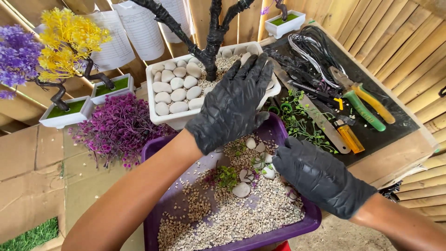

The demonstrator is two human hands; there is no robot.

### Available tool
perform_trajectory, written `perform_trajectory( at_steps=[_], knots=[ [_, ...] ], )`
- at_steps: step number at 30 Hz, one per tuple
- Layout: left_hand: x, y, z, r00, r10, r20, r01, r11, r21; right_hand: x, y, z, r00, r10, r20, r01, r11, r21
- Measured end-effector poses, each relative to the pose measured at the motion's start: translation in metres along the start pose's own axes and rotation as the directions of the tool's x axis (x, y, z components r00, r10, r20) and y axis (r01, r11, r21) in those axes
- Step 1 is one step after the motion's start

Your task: The person arranges white pebbles and small green plants into a white rectangular pot containing a black bonsai tree. They use their gloved hands to place the stones and plants, adjusting the arrangement to create a decorative surface.

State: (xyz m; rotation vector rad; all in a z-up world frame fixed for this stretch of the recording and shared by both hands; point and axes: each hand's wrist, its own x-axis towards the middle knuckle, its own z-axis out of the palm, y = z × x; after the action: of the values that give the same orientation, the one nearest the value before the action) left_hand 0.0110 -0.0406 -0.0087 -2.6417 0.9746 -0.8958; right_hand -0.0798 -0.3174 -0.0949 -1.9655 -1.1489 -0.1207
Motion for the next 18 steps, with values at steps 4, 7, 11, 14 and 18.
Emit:
perform_trajectory(
  at_steps=[4, 7, 11, 14, 18],
  knots=[
    [-0.009, 0.001, -0.027, 0.977, -0.063, 0.206, 0.082, 0.993, -0.084, 0.012, -0.008, -0.006, 0.965, -0.26, 0.034, 0.241, 0.831, -0.501],
    [-0.03, -0.004, -0.038, 0.988, -0.09, 0.129, 0.114, 0.974, -0.195, 0.02, -0.014, -0.009, 0.952, -0.299, 0.062, 0.282, 0.785, -0.552],
    [-0.053, -0.009, -0.029, 0.997, -0.069, 0.037, 0.073, 0.989, -0.125, 0.027, -0.02, -0.01, 0.97, -0.225, 0.097, 0.242, 0.823, -0.514],
    [-0.057, -0.007, -0.015, 0.997, -0.08, -0.004, 0.08, 0.997, 0.014, 0.043, -0.018, -0.003, 0.966, -0.235, 0.106, 0.254, 0.803, -0.539],
    [-0.059, -0.011, -0.017, 0.996, -0.06, -0.067, 0.061, 0.998, 0.015, 0.033, -0.003, 0.001, 0.966, -0.242, 0.092, 0.252, 0.796, -0.551]
  ],
)
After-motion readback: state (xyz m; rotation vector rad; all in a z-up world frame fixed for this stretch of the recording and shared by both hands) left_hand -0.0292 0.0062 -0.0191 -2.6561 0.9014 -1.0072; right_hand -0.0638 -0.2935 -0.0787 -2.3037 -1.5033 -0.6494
